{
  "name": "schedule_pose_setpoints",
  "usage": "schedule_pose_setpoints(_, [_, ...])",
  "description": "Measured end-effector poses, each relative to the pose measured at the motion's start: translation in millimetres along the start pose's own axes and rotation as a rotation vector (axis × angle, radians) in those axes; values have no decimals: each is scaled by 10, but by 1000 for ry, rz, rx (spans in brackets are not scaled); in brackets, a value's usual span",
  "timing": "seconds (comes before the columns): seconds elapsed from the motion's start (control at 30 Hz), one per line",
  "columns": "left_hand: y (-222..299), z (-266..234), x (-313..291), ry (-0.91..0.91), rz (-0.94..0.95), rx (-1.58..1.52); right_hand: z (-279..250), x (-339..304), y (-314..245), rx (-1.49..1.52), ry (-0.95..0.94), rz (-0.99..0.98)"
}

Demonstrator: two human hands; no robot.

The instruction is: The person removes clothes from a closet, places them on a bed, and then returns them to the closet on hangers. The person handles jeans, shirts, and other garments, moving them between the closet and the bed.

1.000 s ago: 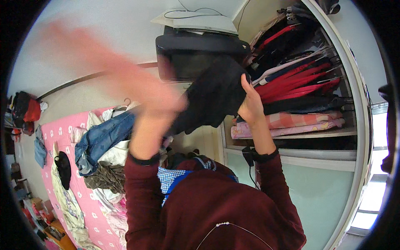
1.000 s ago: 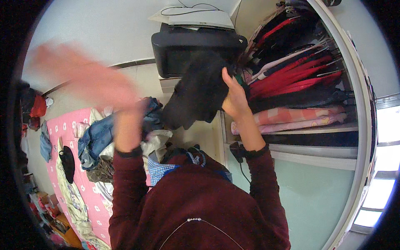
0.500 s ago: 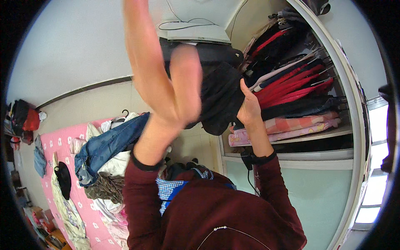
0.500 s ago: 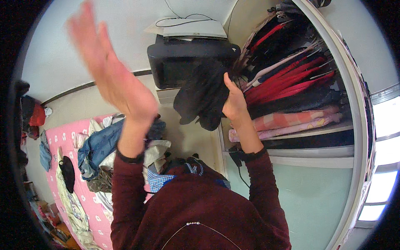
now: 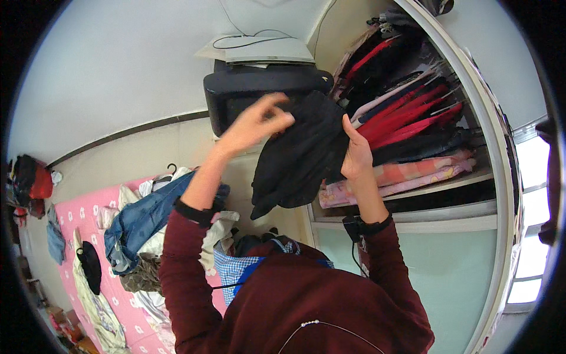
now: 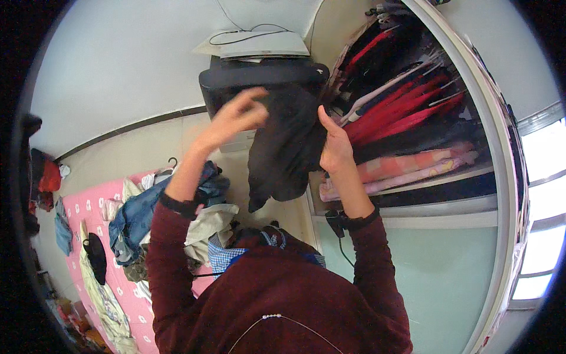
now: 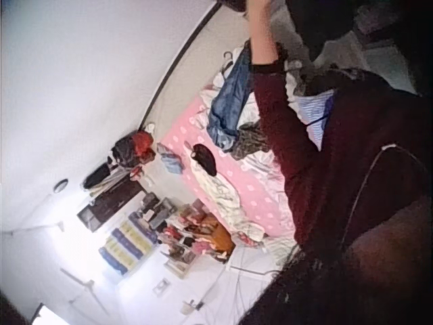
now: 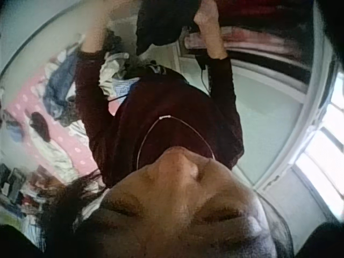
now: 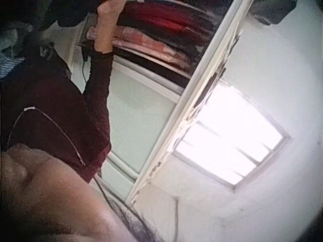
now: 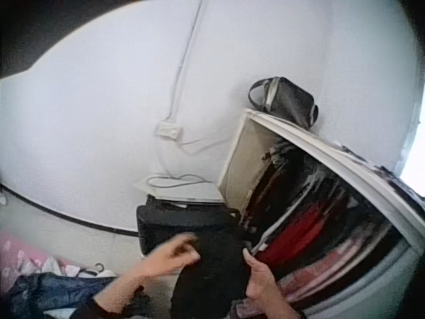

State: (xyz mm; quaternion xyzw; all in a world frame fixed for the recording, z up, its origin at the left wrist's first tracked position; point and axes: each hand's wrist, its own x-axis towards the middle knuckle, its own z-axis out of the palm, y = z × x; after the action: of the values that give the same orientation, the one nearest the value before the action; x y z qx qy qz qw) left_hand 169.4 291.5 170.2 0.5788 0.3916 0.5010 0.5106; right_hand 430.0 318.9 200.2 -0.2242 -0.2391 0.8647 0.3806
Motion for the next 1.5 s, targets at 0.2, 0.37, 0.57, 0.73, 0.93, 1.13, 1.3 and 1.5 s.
schedule_pose_setpoints(0.2, [-152,-147,13,163,-61,30,149,-130,-119,-599,97,-28])
schedule_pose_setpoints(0.37, [12,-541,93,378,28,-189,-31,-305,-219,-712,175,23])
schedule_pose_setpoints(0.57, [264,-359,49,562,241,171,-88,-167,-83,-470,119,108])
schedule_pose_setpoints(0.73, [935,-53,-250,1079,1045,717,-61,-117,-39,-452,74,78])
schedule_pose_setpoints(0.93, [-977,234,-517,-164,17,996,172,-212,-140,-507,-4,-48])
schedule_pose_setpoints(1.13, [357,-172,-96,-132,198,376,-108,-387,-501,-925,-145,-7])
schedule_pose_setpoints(1.3, [797,205,270,-551,331,527,116,-391,-328,-1104,-259,8])
schedule_pose_setpoints(1.5, [929,341,391,-674,196,761,158,-322,-361,-1189,-245,42])
